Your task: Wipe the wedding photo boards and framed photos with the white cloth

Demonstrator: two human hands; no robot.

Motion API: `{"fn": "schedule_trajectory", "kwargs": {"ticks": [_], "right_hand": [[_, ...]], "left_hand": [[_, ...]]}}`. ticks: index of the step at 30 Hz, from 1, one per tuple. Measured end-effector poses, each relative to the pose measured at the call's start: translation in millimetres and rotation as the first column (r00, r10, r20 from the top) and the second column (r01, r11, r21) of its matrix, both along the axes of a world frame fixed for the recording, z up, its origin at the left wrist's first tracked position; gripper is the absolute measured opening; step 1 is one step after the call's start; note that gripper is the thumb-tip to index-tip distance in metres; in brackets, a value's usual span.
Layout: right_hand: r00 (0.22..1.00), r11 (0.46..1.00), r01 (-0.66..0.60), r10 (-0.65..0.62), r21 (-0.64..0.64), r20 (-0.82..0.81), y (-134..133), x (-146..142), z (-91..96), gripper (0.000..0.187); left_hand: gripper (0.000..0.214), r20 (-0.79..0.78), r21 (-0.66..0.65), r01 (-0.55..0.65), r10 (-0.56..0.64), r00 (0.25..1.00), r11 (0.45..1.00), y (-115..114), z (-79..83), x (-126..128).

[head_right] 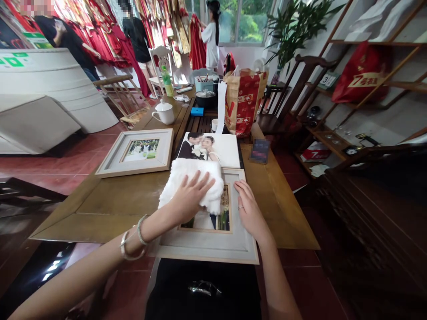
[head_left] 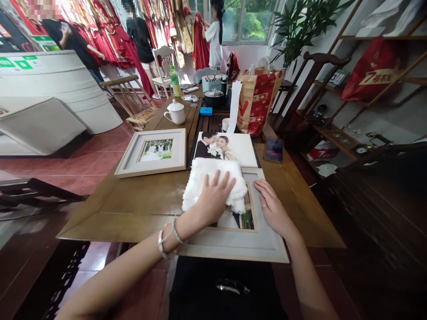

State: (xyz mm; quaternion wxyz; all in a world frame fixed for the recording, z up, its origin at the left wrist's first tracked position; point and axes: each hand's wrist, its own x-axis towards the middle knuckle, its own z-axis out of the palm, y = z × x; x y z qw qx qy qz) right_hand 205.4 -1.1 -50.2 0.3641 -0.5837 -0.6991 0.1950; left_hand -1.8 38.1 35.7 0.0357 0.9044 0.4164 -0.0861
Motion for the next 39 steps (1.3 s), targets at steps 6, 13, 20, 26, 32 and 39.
{"fn": "schedule_trajectory", "kwargs": {"ticks": [6,13,20,26,32,39], "right_hand": [[0.999,0.999,0.04,-0.04,0.015,0.002,0,-2,-0.2,0.043],[1.0,1.0,0.021,-0.02,0.02,-0.013,-1,0,0.0,0.043],[0.999,0.999,0.029,-0.03,-0.034,-0.029,0,-2,2.8,0.044],[0.999,0.999,0.027,-0.028,-0.035,-0.034,-1,-4,2.1,0.044],[0.999,0.999,0.032,-0.033,-0.038,-0.029,-2,-5,1.6,0.044],[1.0,1.0,0.013,-0.014,-0.024,-0.028,-1,-3,0.7,0.045]], "left_hand": [[0.082,-0.03,-0.296,0.135,-0.15,0.988,0.946,-96,5.9,-29],[0.08,0.01,-0.238,-0.004,0.007,1.0,0.971,-98,-0.6,-17],[0.082,0.062,0.039,-0.162,0.16,0.985,0.986,3,-5.5,-3],[0.078,-0.05,-0.065,-0.117,0.114,0.992,0.991,-15,11.2,-24],[0.09,-0.264,-0.403,-0.074,-0.038,0.964,0.912,-97,35.6,-51],[0.098,-0.134,-0.31,-0.116,0.077,0.988,0.944,-94,27.2,-62]]}}
